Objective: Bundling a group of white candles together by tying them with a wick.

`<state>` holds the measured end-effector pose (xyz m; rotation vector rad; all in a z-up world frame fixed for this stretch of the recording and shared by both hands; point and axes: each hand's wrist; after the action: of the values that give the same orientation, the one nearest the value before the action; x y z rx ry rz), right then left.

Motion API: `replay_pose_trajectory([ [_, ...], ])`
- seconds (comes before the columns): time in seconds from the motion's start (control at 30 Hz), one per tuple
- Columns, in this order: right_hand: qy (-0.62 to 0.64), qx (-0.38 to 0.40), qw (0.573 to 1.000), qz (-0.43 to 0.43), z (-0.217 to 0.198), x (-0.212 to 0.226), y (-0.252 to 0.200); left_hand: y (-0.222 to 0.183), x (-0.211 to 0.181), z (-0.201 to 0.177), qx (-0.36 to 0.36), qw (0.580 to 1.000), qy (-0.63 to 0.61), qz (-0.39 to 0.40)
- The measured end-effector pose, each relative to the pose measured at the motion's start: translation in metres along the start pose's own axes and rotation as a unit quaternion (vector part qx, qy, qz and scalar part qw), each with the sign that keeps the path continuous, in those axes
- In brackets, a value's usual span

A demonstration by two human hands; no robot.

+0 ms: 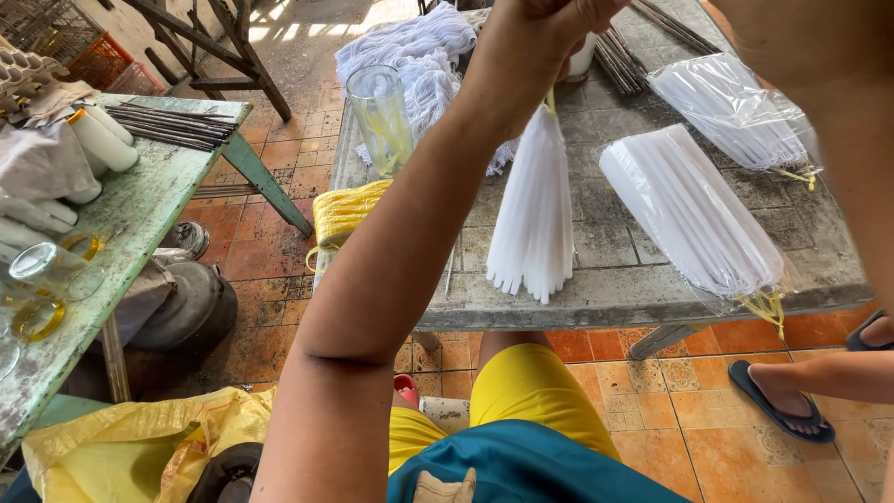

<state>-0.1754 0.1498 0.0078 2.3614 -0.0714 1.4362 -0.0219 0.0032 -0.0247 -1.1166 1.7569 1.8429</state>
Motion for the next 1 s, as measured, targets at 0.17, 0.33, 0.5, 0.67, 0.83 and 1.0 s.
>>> replay_pose_trajectory([
  [0.17, 0.151, 0.064, 0.985, 0.049, 0.014, -0.001, -0.013, 0.004, -0.023, 0.01, 0.128, 0.983, 0.047, 0.12],
  [0.33, 0.404, 0.176, 0.892, 0.096, 0.033, -0.022, -0.014, -0.001, -0.035, 0.009, 0.241, 0.968, 0.002, 0.065],
  [0.5, 0.335, 0.014, 0.939, 0.081, 0.051, -0.016, -0.016, -0.016, -0.037, 0.006, 0.172, 0.978, 0.101, 0.054],
  [0.67, 0.048, -0.109, 0.982, -0.148, 0.077, -0.04, -0.012, -0.026, 0.002, 0.005, -0.008, 1.0, -0.007, 0.006],
  [0.83, 0.027, -0.104, 0.959, -0.263, 0.086, -0.044, -0.011, -0.025, 0.006, 0.007, -0.09, 0.985, -0.145, -0.006],
  [1.0, 0.115, -0.097, 0.966, -0.211, 0.08, -0.05, -0.007, -0.029, -0.016, 0.016, -0.094, 0.982, 0.159, -0.039],
])
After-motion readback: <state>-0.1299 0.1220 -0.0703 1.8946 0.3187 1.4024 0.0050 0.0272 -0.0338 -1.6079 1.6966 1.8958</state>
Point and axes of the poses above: each hand's wrist, its own y-axis towards the middle knuckle, its own z-axis out of the palm, x = y × z, and after that the axes turned 13 degrees about x, right-handed
